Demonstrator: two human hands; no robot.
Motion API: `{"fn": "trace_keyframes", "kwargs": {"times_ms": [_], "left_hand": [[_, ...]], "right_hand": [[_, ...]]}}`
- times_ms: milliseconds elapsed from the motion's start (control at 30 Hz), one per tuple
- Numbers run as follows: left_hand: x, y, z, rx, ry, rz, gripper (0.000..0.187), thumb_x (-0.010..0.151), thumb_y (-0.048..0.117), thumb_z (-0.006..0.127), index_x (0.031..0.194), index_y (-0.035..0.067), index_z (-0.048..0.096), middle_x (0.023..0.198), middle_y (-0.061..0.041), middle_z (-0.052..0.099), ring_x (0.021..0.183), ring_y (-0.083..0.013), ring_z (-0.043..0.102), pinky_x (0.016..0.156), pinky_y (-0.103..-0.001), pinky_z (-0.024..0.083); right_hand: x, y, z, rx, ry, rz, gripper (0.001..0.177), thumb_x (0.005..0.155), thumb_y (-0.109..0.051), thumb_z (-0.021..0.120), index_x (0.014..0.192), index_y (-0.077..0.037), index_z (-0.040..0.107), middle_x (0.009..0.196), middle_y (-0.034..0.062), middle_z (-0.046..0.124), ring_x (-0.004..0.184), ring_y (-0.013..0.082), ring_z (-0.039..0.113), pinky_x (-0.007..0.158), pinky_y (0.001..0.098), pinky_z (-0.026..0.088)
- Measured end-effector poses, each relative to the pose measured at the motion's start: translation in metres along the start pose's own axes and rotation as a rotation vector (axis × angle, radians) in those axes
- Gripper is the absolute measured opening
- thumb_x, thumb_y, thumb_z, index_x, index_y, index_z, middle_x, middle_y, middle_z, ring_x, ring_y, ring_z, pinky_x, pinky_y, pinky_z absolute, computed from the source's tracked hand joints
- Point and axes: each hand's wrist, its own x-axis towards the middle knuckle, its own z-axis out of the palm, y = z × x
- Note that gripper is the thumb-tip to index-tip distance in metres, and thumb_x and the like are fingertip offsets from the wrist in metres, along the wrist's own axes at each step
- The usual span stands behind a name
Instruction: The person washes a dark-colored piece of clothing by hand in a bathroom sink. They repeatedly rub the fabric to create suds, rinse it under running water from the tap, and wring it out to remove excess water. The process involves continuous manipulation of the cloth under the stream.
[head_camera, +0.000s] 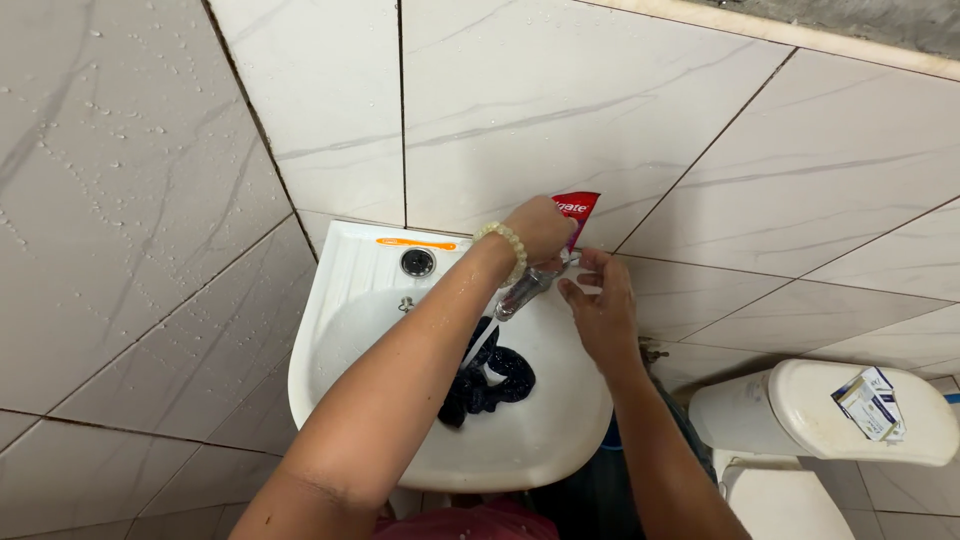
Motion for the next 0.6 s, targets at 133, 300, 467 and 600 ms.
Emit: {"fn": "trace_keyframes", "kwargs": {"times_ms": [133,300,467,600], "left_hand": [[-0.017,-0.009,0.002,-0.542,0.283,-0.196,0.007,0.076,0.01,0.071,0.077,0.003,0.07,0.074,-0.013,0.067,0.068,-0.0277,0.067,0.064,-0.04,0.056],[-0.097,-0.018,0.027,-1.181,0.158,-0.685,0.027,0.099,0.019,0.055,0.083,0.001,0.068,0.067,-0.009,0.067,0.055,-0.0195,0.067,0.053,-0.031,0.054],[-0.141,0.021,0.102,-1.889,-0.078,-0.901,0.02,0.099,0.014,0.052,0.104,0.001,0.066,0.081,-0.011,0.071,0.065,-0.0231,0.072,0.054,-0.033,0.06],[-0.159,0.039,0.128,-2.004,-0.131,-0.752,0.033,0.103,0.029,0.06,0.105,-0.003,0.066,0.087,-0.013,0.071,0.071,-0.0213,0.073,0.062,-0.031,0.06]], "right_hand": [[0.011,-0.006,-0.004,-0.142,-0.107,-0.031,0.055,0.081,-0.008,0.079,0.131,-0.005,0.058,0.125,0.0103,0.061,0.108,0.0196,0.062,0.079,0.0338,0.059],[0.018,-0.027,-0.015,-0.309,-0.346,-0.062,0.061,0.08,-0.011,0.079,0.137,-0.015,0.057,0.129,0.0093,0.059,0.118,0.0246,0.06,0.089,0.0411,0.055],[0.039,-0.049,-0.015,-0.517,-0.49,-0.366,0.059,0.077,-0.009,0.08,0.133,-0.014,0.063,0.121,0.013,0.062,0.114,0.0326,0.057,0.095,0.0443,0.05],[0.048,-0.063,-0.004,-0.709,-0.519,-0.194,0.045,0.082,-0.017,0.079,0.126,-0.015,0.067,0.109,0.0149,0.063,0.1,0.0326,0.063,0.088,0.0451,0.052]]}}
